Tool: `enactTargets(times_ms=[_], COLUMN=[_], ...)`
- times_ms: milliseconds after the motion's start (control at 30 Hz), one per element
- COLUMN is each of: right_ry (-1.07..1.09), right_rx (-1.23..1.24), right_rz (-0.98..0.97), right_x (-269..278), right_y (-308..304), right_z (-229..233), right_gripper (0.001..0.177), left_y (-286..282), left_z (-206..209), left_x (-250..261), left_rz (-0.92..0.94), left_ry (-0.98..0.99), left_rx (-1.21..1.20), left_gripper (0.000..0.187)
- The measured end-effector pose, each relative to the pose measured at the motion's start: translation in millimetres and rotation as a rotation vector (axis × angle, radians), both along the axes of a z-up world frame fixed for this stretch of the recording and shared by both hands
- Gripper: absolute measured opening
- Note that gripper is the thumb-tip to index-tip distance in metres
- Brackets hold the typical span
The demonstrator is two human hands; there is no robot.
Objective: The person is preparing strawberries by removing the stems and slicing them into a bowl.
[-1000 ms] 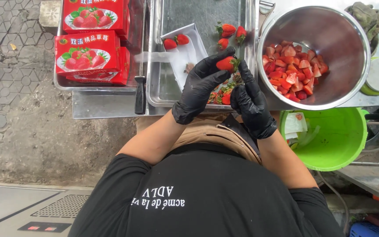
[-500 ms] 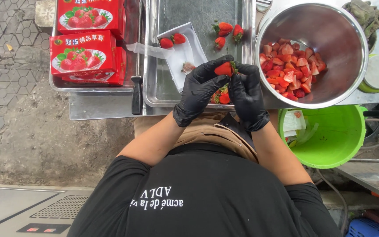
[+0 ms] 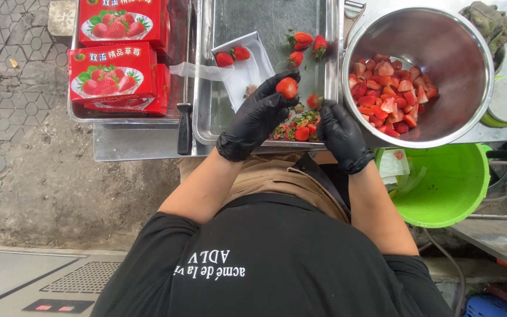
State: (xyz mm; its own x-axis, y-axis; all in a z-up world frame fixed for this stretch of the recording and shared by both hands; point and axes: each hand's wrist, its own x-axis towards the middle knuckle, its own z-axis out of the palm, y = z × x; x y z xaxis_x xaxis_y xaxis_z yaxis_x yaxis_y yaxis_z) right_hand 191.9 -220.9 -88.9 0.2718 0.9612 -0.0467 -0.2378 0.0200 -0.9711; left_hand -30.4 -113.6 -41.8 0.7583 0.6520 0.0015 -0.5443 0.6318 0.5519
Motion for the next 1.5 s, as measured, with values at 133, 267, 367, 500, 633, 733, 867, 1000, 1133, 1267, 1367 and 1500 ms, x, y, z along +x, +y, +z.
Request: enactTargets(times_ms=[133, 267, 367, 500, 633, 733, 867, 1000, 1133, 1267, 1367, 1500], right_ry=[-0.206, -0.035, -0.12, -0.009, -0.014, 0.008, -0.019, 0.048, -0.027, 0.139, 0.331, 0.746], right_rx=[-0.122, 0.031, 0.153, 0.158, 0.131, 0.196, 0.153, 0.157, 0.126, 0.025, -0.008, 0.019], right_rz=[0.09, 0.141, 0.226, 0.26, 0.244, 0.166, 0.089, 0.168, 0.146, 0.148, 0.204, 0.292], right_x=[-10, -30, -36, -35, -32, -28, -18, -19, -17, -11, 5, 59], right_y=[-9, -17, -16, -13, -10, 0, 9, 9, 8, 0, -2, -4], right_z=[19, 67, 78, 70, 60, 38, 23, 41, 53, 78, 75, 25], right_gripper=[0.042, 0.051, 0.054, 0.055, 0.051, 0.043, 0.035, 0.041, 0.037, 0.032, 0.03, 0.032], left_y=[2, -9, -11, -17, -19, -21, -23, -23, -13, -6, -7, -10], left_z=[-2, 17, 10, 17, 12, 14, 5, -12, -30, -18, 9, 18], left_x=[0, 13, 21, 21, 24, 31, 40, 41, 42, 38, 36, 36], left_rz=[0.04, 0.081, 0.242, 0.259, 0.269, 0.233, 0.212, 0.223, 0.185, 0.149, -0.1, -0.138], left_ry=[-0.005, 0.16, 0.222, 0.269, 0.274, 0.25, 0.313, 0.28, 0.28, 0.347, 0.133, 0.061], left_rx=[0.128, 0.213, 0.43, 0.517, 0.537, 0.511, 0.498, 0.377, 0.355, 0.337, 0.151, 0.074], left_gripper=[0.061, 0.062, 0.055, 0.046, 0.044, 0.045, 0.047, 0.045, 0.044, 0.047, 0.052, 0.057])
